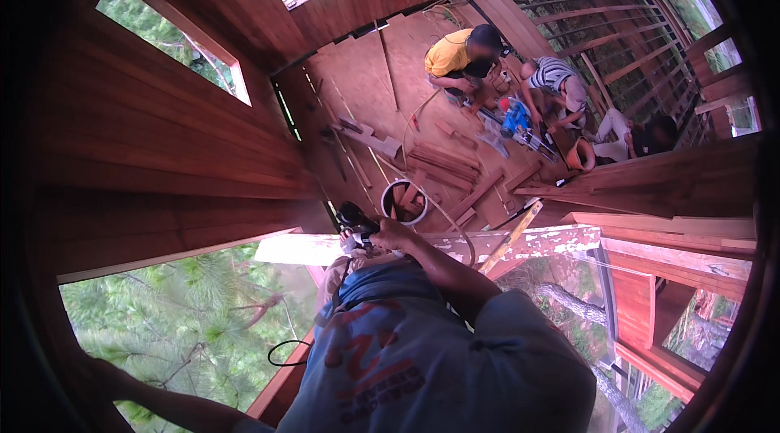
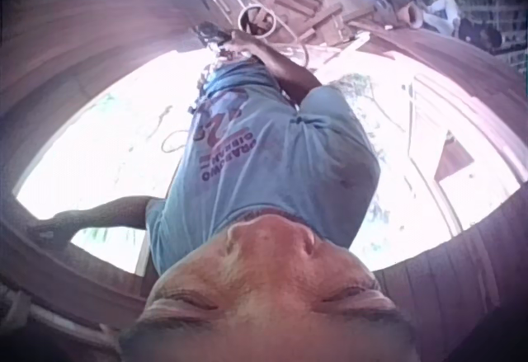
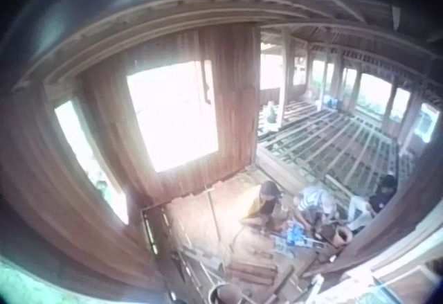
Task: The person installs wooden planks onto a curved ceiling structure using a nail gun. They position each plank, secure it with nails, and occasionally adjust their stance on a wooden beam while working.
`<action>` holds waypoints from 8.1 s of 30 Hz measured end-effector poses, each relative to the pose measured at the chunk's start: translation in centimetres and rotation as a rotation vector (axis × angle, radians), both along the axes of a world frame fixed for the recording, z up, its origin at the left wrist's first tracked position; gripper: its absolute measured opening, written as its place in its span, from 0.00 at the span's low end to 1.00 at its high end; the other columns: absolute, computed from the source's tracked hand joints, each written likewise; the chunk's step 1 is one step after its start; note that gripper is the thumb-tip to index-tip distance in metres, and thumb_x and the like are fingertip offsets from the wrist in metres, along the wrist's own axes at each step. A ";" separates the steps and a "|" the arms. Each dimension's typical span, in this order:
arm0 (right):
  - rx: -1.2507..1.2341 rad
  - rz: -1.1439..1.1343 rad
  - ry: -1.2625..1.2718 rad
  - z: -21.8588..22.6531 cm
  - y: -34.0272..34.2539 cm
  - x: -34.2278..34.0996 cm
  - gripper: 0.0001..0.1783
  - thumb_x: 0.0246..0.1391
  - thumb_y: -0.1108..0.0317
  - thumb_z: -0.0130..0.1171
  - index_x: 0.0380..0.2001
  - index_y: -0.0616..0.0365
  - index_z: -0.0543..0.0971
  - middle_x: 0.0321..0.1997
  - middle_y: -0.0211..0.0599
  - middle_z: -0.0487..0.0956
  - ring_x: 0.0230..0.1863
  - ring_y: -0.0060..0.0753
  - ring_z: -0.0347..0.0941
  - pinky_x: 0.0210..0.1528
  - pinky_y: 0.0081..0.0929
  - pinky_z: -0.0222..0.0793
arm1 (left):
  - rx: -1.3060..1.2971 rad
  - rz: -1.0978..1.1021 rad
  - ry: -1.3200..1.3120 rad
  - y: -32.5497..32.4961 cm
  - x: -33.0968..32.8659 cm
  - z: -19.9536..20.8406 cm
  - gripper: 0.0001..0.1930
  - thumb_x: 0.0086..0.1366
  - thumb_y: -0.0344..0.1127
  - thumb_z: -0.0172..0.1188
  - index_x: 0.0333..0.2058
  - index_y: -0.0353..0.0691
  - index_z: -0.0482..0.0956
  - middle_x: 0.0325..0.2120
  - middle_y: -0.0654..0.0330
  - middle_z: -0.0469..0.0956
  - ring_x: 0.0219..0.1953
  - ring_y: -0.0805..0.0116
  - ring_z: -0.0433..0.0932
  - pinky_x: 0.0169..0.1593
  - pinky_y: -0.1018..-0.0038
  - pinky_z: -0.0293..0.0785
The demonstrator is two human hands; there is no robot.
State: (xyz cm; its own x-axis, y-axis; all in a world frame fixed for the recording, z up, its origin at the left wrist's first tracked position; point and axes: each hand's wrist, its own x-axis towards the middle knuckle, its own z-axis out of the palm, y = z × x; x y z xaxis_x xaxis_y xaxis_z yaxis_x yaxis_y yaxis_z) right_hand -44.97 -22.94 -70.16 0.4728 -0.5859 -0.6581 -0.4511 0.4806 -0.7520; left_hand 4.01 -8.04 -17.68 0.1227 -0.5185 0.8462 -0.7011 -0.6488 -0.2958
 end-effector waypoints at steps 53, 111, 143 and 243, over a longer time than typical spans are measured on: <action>0.131 -0.361 -0.058 -12.8 9.5 -10.2 0.26 0.43 0.64 0.71 0.47 0.58 0.76 0.33 0.29 0.76 0.32 0.25 0.71 0.35 0.30 0.68 | 0.927 -0.495 2.113 -20.1 -18.8 -42.0 0.22 0.66 0.46 0.65 0.53 0.41 0.80 0.42 0.60 0.83 0.40 0.72 0.81 0.43 0.72 0.79; 0.376 -0.955 0.247 -14.1 6.5 -5.7 0.35 0.52 0.48 0.67 0.59 0.54 0.72 0.43 0.45 0.81 0.43 0.41 0.79 0.48 0.37 0.71 | 1.581 -0.413 1.845 -28.3 -36.2 -81.7 0.18 0.65 0.41 0.63 0.46 0.32 0.80 0.30 0.59 0.80 0.31 0.70 0.77 0.35 0.71 0.73; 0.446 -0.790 0.283 -17.8 11.7 -3.0 0.49 0.50 0.42 0.67 0.68 0.57 0.61 0.57 0.61 0.76 0.61 0.61 0.72 0.58 0.48 0.69 | 1.470 -1.020 1.272 -43.8 -49.9 -79.2 0.35 0.60 0.49 0.67 0.60 0.33 0.69 0.49 0.41 0.79 0.52 0.47 0.79 0.55 0.61 0.74; 0.363 -0.231 0.462 -24.4 -0.3 4.0 0.26 0.60 0.58 0.65 0.56 0.59 0.72 0.43 0.33 0.77 0.40 0.26 0.72 0.48 0.28 0.69 | 0.633 0.022 1.323 1.7 -14.1 -106.7 0.33 0.57 0.44 0.64 0.59 0.40 0.65 0.52 0.49 0.74 0.54 0.49 0.75 0.60 0.56 0.70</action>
State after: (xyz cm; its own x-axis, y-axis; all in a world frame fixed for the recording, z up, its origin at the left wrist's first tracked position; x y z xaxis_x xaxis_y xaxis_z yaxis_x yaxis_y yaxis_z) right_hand -40.96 -23.21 -94.58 -0.0198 -0.3398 -0.9403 -0.5445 0.7924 -0.2749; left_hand -10.12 -6.33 -124.38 0.6244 -0.7400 -0.2500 -0.6733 -0.6722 0.3079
